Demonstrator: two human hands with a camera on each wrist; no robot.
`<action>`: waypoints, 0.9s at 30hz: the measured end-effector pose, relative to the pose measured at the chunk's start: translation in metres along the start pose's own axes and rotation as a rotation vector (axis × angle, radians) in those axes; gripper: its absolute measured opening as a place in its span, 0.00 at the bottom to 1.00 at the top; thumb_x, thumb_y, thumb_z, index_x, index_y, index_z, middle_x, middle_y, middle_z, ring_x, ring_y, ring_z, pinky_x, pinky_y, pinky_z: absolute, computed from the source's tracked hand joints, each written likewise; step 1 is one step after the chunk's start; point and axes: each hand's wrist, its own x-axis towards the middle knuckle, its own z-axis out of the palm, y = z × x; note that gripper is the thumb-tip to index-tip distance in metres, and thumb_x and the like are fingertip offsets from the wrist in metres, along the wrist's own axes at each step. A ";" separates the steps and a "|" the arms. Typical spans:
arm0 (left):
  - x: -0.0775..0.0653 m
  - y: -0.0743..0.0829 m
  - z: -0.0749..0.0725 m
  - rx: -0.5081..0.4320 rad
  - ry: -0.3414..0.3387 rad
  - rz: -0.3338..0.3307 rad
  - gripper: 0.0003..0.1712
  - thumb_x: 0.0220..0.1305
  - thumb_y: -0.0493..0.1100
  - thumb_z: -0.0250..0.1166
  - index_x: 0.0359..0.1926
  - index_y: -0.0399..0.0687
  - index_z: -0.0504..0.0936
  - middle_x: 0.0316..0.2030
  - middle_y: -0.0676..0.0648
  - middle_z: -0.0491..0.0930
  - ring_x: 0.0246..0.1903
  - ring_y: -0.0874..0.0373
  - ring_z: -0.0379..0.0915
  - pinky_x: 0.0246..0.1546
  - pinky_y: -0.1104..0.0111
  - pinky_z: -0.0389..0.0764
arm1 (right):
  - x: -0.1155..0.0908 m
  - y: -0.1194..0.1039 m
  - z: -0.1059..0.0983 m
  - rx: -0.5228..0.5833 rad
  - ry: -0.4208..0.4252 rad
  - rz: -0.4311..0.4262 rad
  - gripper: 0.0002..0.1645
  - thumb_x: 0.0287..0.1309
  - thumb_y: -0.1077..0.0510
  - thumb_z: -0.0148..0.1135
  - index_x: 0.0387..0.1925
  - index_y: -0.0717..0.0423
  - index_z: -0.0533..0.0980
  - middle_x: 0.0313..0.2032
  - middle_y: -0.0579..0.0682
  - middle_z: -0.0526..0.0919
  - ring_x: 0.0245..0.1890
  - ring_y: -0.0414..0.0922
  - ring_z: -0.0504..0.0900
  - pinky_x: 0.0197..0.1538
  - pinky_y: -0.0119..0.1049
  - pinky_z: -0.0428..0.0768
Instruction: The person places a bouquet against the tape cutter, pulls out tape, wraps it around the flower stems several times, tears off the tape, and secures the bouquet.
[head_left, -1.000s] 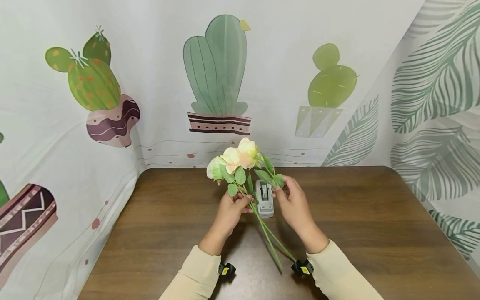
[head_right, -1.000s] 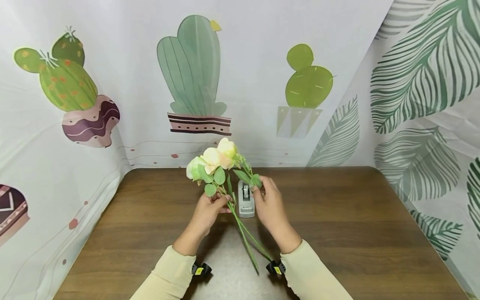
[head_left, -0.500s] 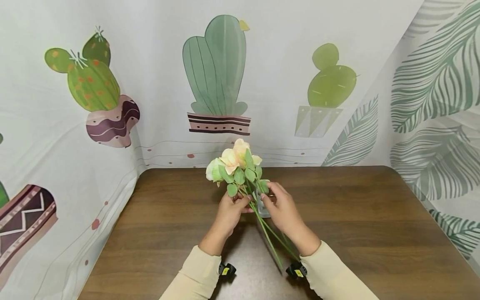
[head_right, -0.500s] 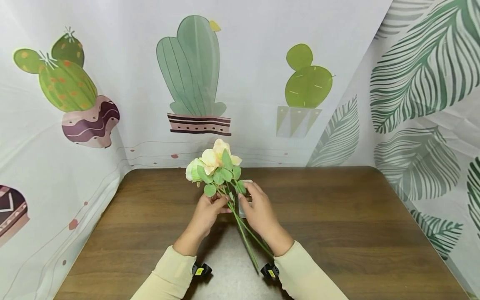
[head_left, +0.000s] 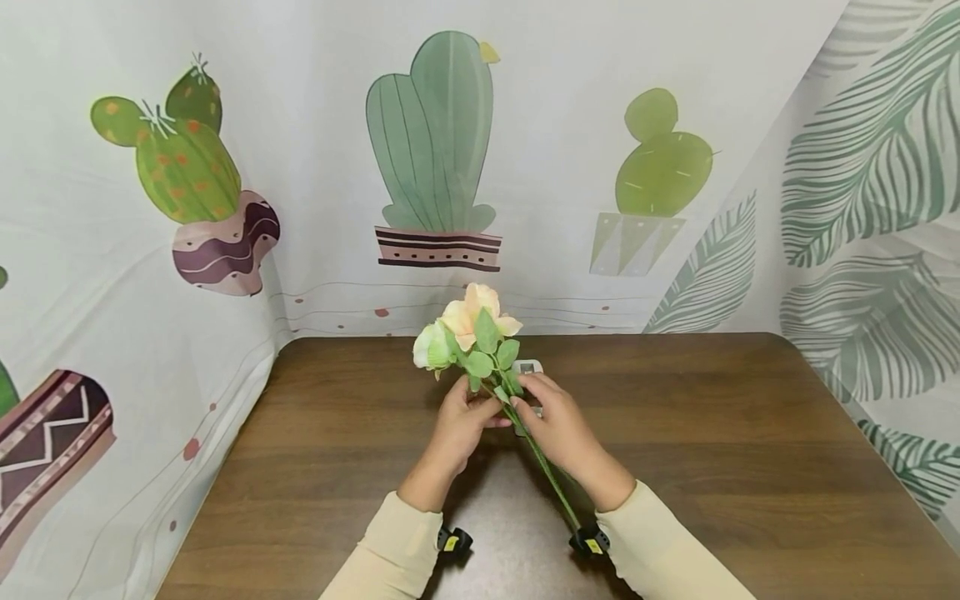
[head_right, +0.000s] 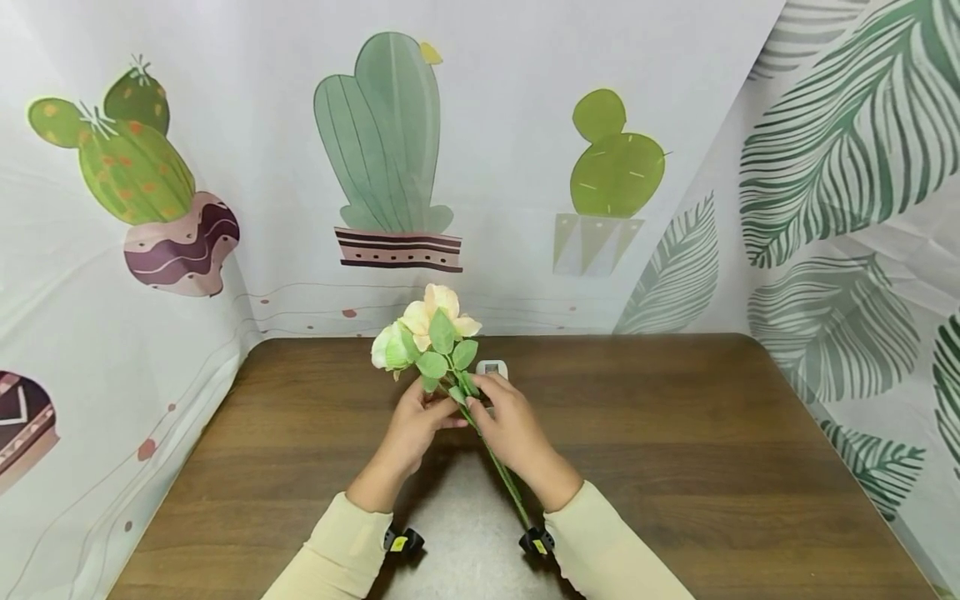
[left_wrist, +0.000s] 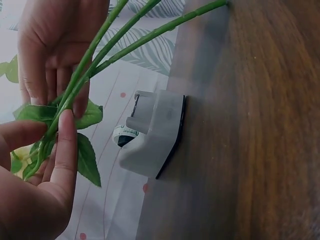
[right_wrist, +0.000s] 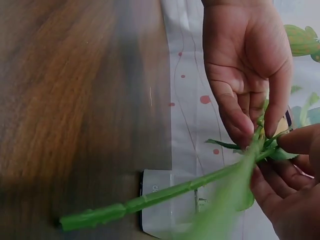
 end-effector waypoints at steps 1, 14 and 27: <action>0.000 0.000 0.000 0.001 0.001 -0.005 0.23 0.66 0.31 0.62 0.62 0.38 0.71 0.49 0.40 0.79 0.38 0.58 0.84 0.38 0.64 0.88 | -0.001 0.000 0.000 -0.005 -0.010 0.002 0.19 0.69 0.62 0.60 0.60 0.55 0.78 0.56 0.52 0.82 0.55 0.48 0.83 0.56 0.44 0.84; -0.001 0.002 0.001 -0.047 0.033 -0.003 0.20 0.74 0.39 0.58 0.61 0.33 0.72 0.45 0.46 0.82 0.40 0.59 0.84 0.41 0.58 0.88 | -0.005 0.001 0.004 -0.142 -0.099 -0.148 0.22 0.65 0.67 0.62 0.61 0.64 0.78 0.60 0.54 0.79 0.59 0.51 0.81 0.58 0.47 0.81; -0.002 0.000 0.000 -0.023 0.124 -0.008 0.18 0.74 0.38 0.55 0.61 0.34 0.73 0.46 0.41 0.83 0.39 0.58 0.86 0.40 0.58 0.89 | -0.008 0.002 -0.002 -0.147 -0.209 -0.180 0.29 0.65 0.66 0.63 0.67 0.56 0.74 0.68 0.52 0.75 0.70 0.52 0.72 0.69 0.48 0.74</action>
